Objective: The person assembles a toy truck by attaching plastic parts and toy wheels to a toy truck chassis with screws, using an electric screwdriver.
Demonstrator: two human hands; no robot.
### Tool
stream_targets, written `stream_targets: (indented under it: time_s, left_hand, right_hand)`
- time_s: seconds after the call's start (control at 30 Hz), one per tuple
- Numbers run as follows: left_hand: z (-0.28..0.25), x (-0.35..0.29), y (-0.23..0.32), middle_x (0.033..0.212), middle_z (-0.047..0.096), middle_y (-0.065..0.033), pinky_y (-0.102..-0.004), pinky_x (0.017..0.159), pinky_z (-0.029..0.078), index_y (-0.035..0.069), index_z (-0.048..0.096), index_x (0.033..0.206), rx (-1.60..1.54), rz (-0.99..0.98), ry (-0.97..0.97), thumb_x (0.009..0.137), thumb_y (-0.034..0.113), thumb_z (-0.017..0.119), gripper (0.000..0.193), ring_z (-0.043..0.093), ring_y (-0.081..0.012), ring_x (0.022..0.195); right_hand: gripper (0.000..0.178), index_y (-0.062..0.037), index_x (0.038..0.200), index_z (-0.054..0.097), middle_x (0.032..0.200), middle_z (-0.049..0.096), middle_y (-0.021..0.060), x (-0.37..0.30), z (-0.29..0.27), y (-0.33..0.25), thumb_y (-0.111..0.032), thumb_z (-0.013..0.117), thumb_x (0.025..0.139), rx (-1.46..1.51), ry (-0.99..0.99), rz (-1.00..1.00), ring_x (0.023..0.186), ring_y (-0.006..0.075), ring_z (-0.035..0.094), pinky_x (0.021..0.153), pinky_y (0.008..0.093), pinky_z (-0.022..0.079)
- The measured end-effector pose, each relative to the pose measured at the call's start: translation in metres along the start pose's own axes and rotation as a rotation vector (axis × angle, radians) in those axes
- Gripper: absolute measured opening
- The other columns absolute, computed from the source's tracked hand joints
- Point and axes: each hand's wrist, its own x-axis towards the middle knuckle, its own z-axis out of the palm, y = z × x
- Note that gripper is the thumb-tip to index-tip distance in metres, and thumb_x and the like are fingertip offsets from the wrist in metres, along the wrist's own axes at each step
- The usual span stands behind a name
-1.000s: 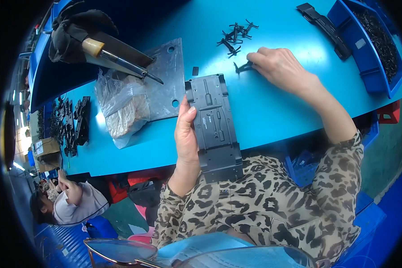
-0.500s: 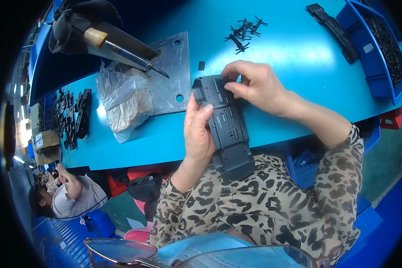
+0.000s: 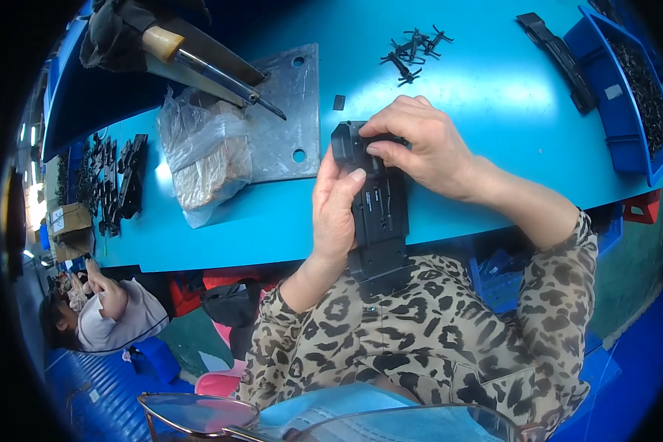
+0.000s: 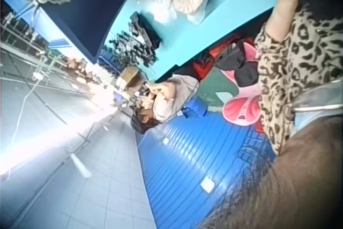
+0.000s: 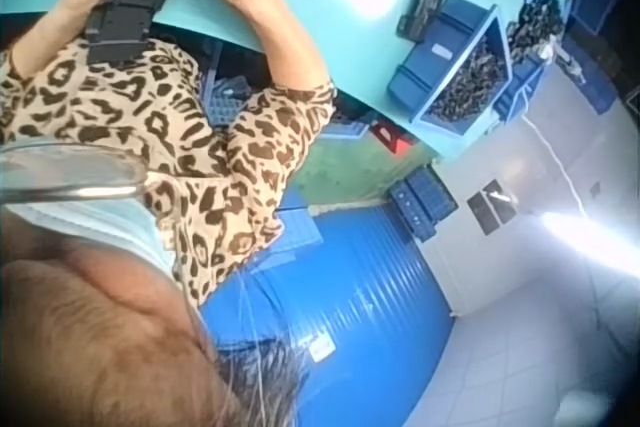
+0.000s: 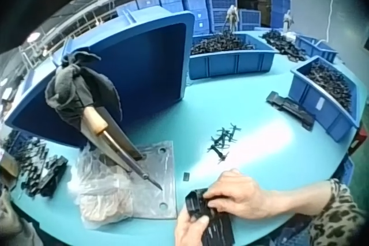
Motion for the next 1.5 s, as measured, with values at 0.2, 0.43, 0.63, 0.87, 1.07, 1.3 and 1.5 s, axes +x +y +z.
stream_targets:
  time_s: [0.2,0.43,0.63,0.87,1.07,1.3,1.5]
  left_hand:
    - [0.000,0.000,-0.001,0.110,0.047,-0.0097,-0.0261,0.087,0.038,-0.001,0.027,0.128,-0.005,0.013,-0.006,0.082,0.001,0.041,0.049,0.047,-0.0128,0.100]
    - [-0.002,0.001,-0.005,0.107,0.048,-0.0084,-0.0242,0.084,0.040,0.000,0.025,0.130,-0.039,-0.009,-0.045,0.082,0.002,0.042,0.051,0.048,-0.0113,0.097]
    - [-0.006,-0.001,-0.009,0.105,0.049,-0.0065,-0.0236,0.084,0.039,0.002,0.022,0.133,0.002,-0.015,-0.033,0.083,0.003,0.045,0.056,0.047,-0.0094,0.095]
    - [-0.003,-0.001,-0.008,0.103,0.049,-0.0052,-0.0233,0.083,0.038,0.002,0.021,0.134,-0.004,-0.011,-0.033,0.083,0.004,0.046,0.057,0.047,-0.0085,0.093]
    - [-0.004,-0.001,-0.007,0.104,0.048,-0.0050,-0.0225,0.082,0.039,0.003,0.023,0.133,-0.013,-0.018,-0.061,0.083,0.005,0.046,0.056,0.046,-0.0075,0.092]
    - [-0.003,-0.002,-0.009,0.102,0.047,-0.0044,-0.0209,0.079,0.039,0.003,0.020,0.134,-0.028,-0.054,-0.063,0.083,0.005,0.047,0.058,0.045,-0.0065,0.089]
    - [-0.006,-0.002,-0.010,0.104,0.046,-0.0042,-0.0208,0.079,0.039,0.004,0.018,0.135,0.044,-0.018,-0.096,0.082,0.005,0.048,0.061,0.044,-0.0066,0.091]
  right_hand:
    - [0.014,-0.0002,0.087,0.061,0.085,0.056,0.0079,-0.002,0.008,-0.004,-0.001,0.062,0.073,0.276,0.064,0.142,0.073,0.0140,0.055,0.061,0.0237,0.048]
    - [0.014,0.0003,0.089,0.062,0.091,0.052,0.0081,-0.003,0.008,-0.004,0.004,0.058,0.076,0.580,0.065,0.325,0.071,0.0106,0.056,0.055,0.0190,0.051]
    - [0.013,0.0010,0.086,0.063,0.092,0.053,0.0087,-0.003,0.002,-0.006,0.005,0.059,0.074,0.712,0.048,0.460,0.073,0.0118,0.056,0.058,0.0196,0.051]
    - [0.012,0.0012,0.085,0.063,0.092,0.056,0.0090,-0.002,-0.002,-0.005,0.003,0.060,0.074,0.777,0.035,0.550,0.076,0.0131,0.057,0.059,0.0211,0.051]
    - [0.010,0.0012,0.085,0.063,0.089,0.059,0.0081,0.000,-0.005,-0.007,0.002,0.061,0.074,0.732,0.018,0.569,0.075,0.0123,0.058,0.060,0.0217,0.051]
    - [0.009,0.0007,0.084,0.062,0.088,0.056,0.0080,-0.002,-0.006,-0.011,-0.002,0.062,0.075,0.686,0.023,0.599,0.073,0.0114,0.056,0.055,0.0186,0.051]
    - [0.010,0.0008,0.084,0.061,0.087,0.057,0.0070,-0.003,-0.008,-0.012,-0.005,0.062,0.076,0.684,0.025,0.649,0.073,0.0103,0.056,0.055,0.0186,0.050]
